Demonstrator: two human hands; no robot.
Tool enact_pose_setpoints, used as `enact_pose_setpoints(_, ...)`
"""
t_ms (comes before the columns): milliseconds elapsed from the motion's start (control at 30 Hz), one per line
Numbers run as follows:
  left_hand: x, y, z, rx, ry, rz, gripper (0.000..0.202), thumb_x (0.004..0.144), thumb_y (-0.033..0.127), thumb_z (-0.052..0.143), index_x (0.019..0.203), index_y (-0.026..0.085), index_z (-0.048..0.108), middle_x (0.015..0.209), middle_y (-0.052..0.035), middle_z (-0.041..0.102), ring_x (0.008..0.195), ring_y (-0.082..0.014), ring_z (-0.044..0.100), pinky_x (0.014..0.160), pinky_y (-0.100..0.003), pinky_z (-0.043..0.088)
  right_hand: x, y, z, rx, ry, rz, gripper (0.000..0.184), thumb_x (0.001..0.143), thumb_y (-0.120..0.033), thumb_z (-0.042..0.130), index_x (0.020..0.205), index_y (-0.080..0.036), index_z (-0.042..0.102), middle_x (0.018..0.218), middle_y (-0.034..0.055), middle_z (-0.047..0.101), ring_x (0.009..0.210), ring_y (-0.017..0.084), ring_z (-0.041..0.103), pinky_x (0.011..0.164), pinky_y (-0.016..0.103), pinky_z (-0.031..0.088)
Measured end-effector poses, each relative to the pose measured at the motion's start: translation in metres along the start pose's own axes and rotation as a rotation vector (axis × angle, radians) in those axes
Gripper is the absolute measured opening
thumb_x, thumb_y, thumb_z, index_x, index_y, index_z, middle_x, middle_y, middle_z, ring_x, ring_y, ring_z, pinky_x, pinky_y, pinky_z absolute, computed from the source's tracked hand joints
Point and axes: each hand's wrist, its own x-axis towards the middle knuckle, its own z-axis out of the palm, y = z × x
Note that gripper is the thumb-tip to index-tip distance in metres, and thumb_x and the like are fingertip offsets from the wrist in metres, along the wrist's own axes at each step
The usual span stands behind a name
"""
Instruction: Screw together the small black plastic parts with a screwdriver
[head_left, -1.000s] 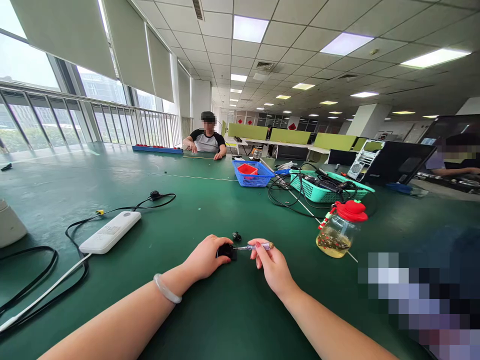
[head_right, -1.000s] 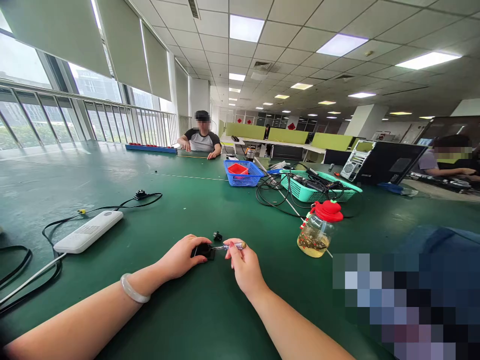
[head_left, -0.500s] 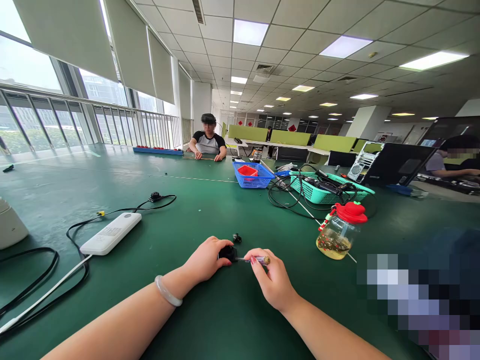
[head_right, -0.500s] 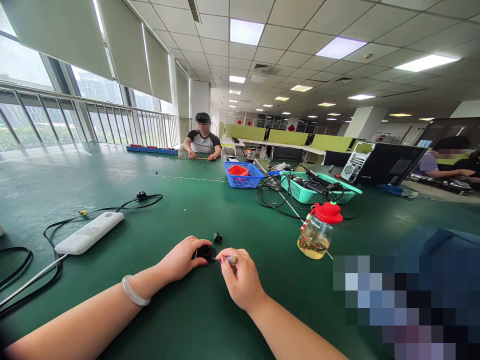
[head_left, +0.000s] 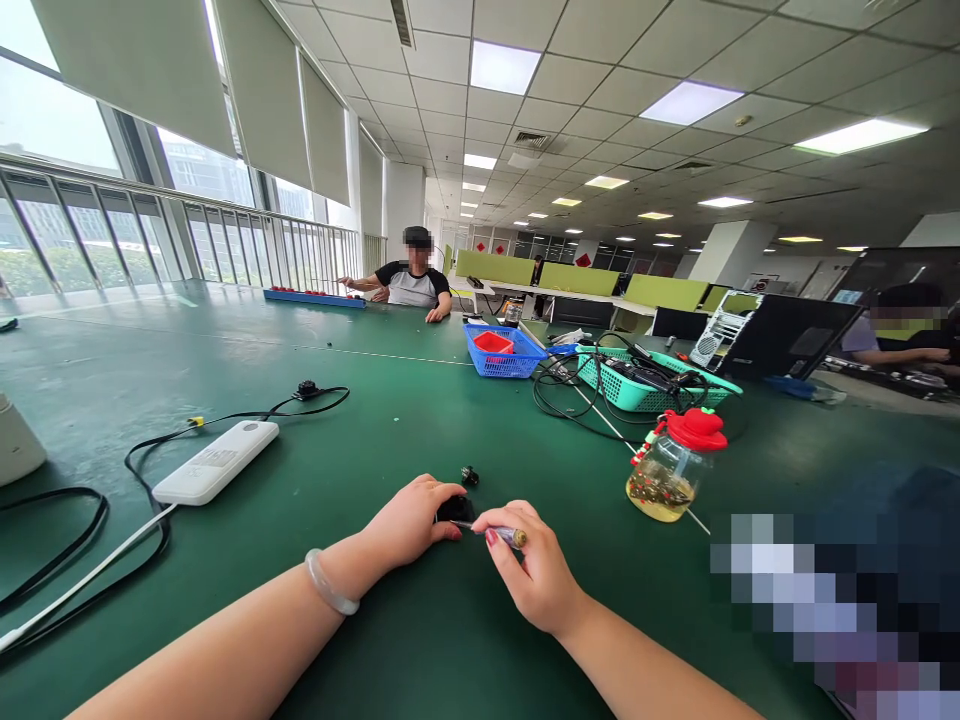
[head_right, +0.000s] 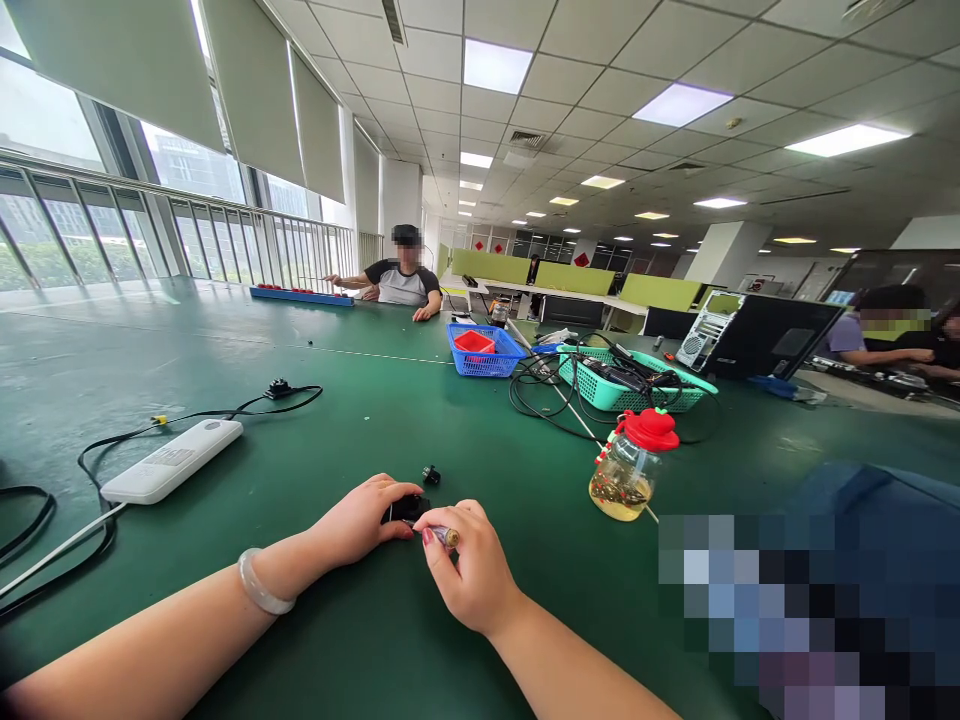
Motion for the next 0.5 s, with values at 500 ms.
enact_pose_setpoints(500, 0.0007, -0.0024, 0.0016, 0.014, 0.056, 0.013, 0.043, 0.081, 0.036, 0.066, 0.122, 0.023, 0.058, 0.110, -0.0065, 0.070, 0.107, -0.0247, 0.059, 0.094, -0.039, 0.048, 0.0018, 0.0076, -0.0001, -0.031, 0.077, 0.152, 0.025, 0.095, -0.029, 0.042, 0.099, -0.024, 0.066, 0.082, 0.0018, 0.068, 0.080, 0.018, 0.062, 0.073, 0.028, 0.050)
